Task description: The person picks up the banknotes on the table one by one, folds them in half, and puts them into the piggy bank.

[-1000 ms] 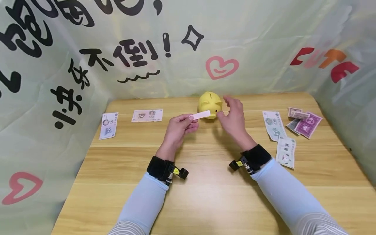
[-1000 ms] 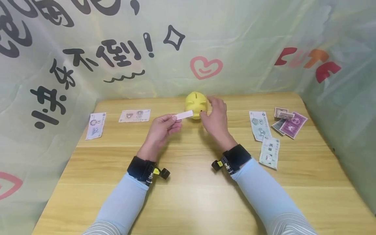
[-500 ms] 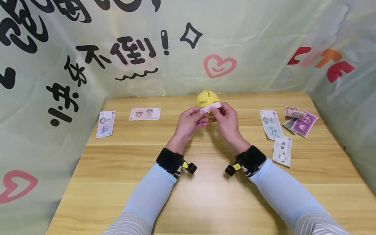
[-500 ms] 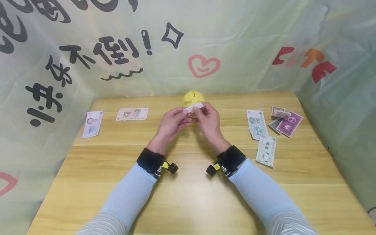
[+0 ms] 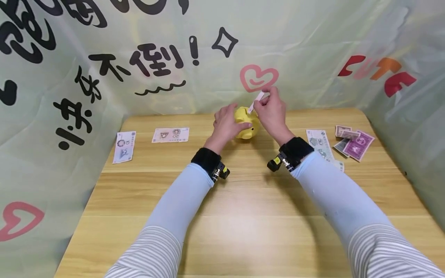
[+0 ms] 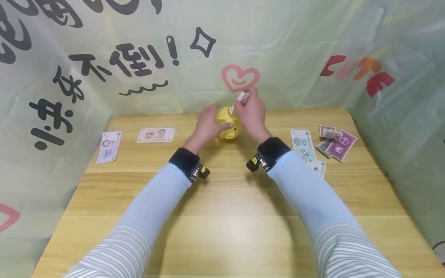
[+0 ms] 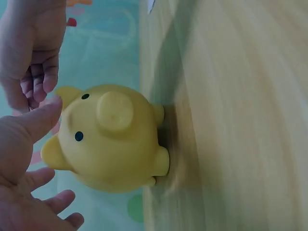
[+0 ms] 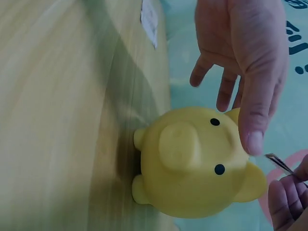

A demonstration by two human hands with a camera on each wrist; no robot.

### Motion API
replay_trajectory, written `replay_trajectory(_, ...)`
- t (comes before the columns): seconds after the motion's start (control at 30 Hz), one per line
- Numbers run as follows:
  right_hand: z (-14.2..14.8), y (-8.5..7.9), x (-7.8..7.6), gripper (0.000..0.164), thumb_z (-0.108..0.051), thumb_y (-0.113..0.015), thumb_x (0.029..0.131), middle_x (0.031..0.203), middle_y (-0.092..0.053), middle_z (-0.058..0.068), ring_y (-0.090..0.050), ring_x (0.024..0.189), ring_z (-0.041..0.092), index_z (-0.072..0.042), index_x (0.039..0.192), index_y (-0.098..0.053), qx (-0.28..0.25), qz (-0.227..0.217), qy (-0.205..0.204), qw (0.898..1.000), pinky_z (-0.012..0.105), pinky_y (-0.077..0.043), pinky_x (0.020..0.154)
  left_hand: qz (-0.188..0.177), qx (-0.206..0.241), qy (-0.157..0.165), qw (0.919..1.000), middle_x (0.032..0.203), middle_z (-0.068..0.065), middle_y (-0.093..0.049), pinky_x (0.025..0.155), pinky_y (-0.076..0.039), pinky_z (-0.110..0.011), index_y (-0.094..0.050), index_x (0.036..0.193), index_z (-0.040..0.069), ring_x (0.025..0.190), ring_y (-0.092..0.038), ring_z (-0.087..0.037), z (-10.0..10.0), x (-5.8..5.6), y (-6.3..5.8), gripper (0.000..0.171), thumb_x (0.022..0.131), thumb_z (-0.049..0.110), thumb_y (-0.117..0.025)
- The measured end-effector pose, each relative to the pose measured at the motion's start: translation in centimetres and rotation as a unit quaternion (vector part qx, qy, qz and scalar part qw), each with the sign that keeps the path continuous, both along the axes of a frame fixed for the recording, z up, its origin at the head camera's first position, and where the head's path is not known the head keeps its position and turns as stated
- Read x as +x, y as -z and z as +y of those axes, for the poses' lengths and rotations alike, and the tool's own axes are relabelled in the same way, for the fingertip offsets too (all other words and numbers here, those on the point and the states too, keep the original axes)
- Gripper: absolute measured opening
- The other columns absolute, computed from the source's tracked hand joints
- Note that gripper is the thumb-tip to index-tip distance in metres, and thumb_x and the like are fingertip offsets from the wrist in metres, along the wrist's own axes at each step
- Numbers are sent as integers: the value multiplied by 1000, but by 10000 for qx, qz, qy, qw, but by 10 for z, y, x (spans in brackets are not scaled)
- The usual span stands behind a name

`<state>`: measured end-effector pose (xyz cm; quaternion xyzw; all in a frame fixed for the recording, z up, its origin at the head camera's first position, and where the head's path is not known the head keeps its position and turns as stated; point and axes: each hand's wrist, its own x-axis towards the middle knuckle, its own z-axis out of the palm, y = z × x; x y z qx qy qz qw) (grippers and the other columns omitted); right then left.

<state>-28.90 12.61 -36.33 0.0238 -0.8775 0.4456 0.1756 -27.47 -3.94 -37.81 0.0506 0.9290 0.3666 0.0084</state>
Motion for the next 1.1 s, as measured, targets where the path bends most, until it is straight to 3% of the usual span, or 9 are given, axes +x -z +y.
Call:
replay_trajectory(0.23, -9, -3, -8, 41, -16, -59, 103, 96, -72, 14, -68, 84, 33, -6, 141, -51, 1009, -62, -83, 9948, 40, -51, 74, -280, -295, 220, 9989, 166, -4, -40, 121, -31, -68, -42, 159, 19, 155, -29, -33, 5, -8, 4, 89, 88, 53, -84)
replay_trajectory(0.53, -19, 2, -14, 39, -15, -60, 104, 99, -75, 16, -71, 85, 37, -6, 141, -52, 1605, 402, -217, 9860, 48, -58, 75, -184, -9, 194, 9996, 143, -4, -57, 109, -48, -51, -45, 155, 16, 133, -51, -26, 4, -9, 9, 84, 87, 46, -86)
replay_trajectory(0.73, -20, 9, -16, 36, -13, -63, 104, 101, -77, 18, -72, 82, 39, -5, 138, -56, 1879, 913, -187, 9778, 51, -59, 70, -222, 31, 208, 9995, 155, -7, -53, 115, -47, -49, -42, 158, 14, 142, -49, -28, 6, -10, 10, 90, 87, 46, -87)
replay_trajectory(0.93, -19, 16, -13, 35, -13, -61, 102, 105, -75, 18, -70, 92, 38, -2, 135, -62, 2159, 505, -608, 9732, 52, -59, 76, -281, 121, 209, 9993, 163, -5, -46, 120, -43, -51, -41, 160, 16, 150, -41, -30, 5, -10, 13, 87, 90, 44, -84)
replay_trajectory(1.1, -17, 23, -10, 28, -15, -60, 103, 110, -74, 19, -64, 103, 38, 1, 122, -72, 2166, 398, -785, 9723, 52, -57, 87, -277, 149, 231, 9992, 163, -6, -45, 121, -43, -48, -40, 160, 14, 151, -41, -30, 4, -10, 13, 84, 93, 40, -83)
